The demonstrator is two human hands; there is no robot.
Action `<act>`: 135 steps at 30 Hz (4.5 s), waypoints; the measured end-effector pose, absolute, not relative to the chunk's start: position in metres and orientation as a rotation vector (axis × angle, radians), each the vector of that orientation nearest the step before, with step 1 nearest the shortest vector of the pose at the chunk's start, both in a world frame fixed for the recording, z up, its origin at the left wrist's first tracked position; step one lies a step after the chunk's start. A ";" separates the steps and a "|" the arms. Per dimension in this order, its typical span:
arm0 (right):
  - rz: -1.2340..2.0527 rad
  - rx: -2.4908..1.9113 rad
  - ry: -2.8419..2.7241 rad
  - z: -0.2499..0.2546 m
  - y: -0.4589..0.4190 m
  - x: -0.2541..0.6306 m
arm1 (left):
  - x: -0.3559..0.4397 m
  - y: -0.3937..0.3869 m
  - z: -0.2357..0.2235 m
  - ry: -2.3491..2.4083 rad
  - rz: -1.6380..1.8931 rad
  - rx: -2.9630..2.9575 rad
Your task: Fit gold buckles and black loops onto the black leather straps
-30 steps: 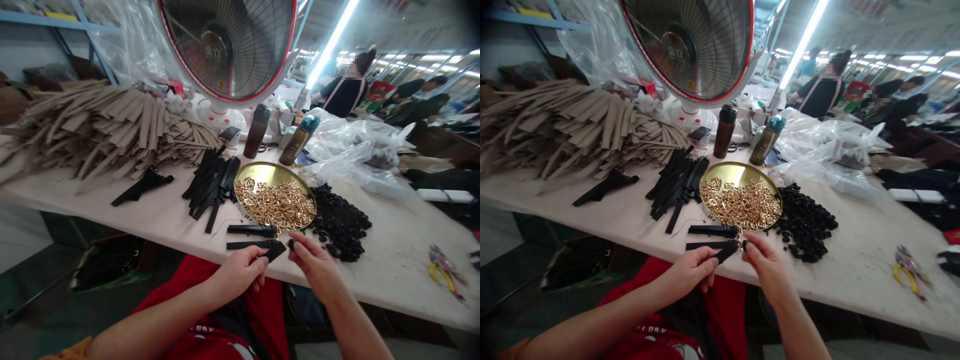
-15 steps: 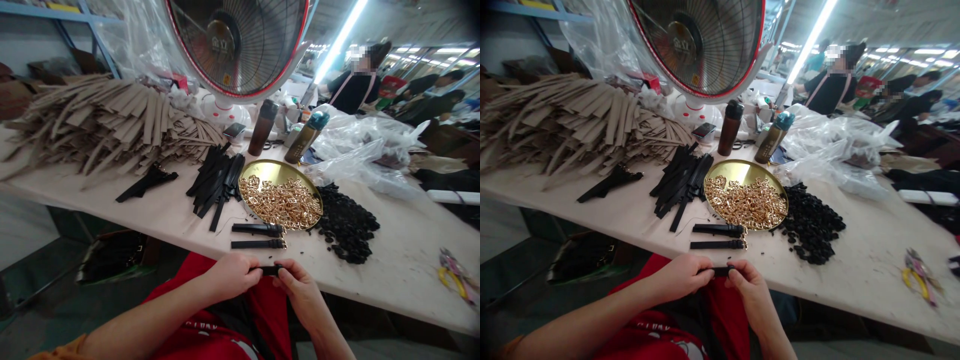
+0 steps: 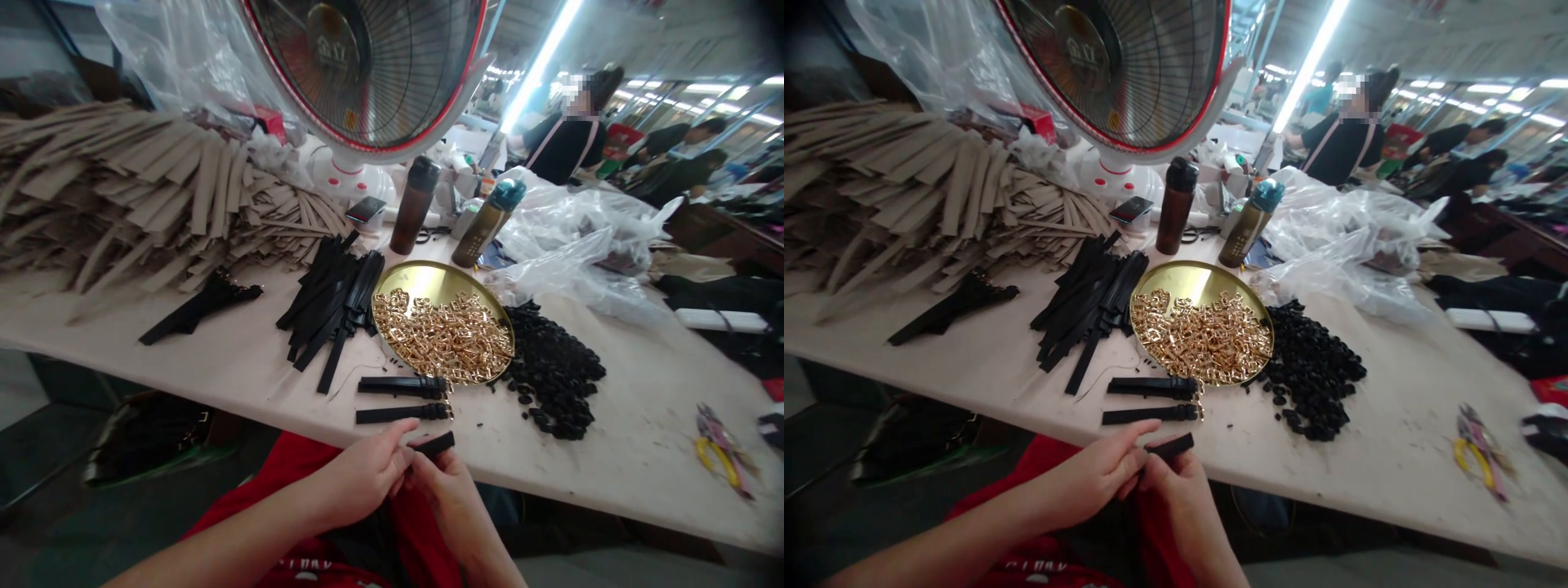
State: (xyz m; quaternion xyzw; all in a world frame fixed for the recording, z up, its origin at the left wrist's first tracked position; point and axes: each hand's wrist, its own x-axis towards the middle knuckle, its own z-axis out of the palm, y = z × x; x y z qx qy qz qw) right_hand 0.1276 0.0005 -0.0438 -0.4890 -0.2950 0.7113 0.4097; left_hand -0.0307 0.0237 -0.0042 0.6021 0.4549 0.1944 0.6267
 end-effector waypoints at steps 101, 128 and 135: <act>1.424 -1.324 -0.855 -0.036 -0.051 0.095 | -0.034 -0.023 -0.008 1.087 0.529 1.135; 0.733 -1.473 -1.551 -0.042 -0.041 0.110 | -0.033 -0.019 -0.020 1.161 0.487 1.153; 1.491 -1.306 -1.024 -0.035 -0.037 0.113 | -0.032 -0.025 -0.018 1.189 0.417 1.423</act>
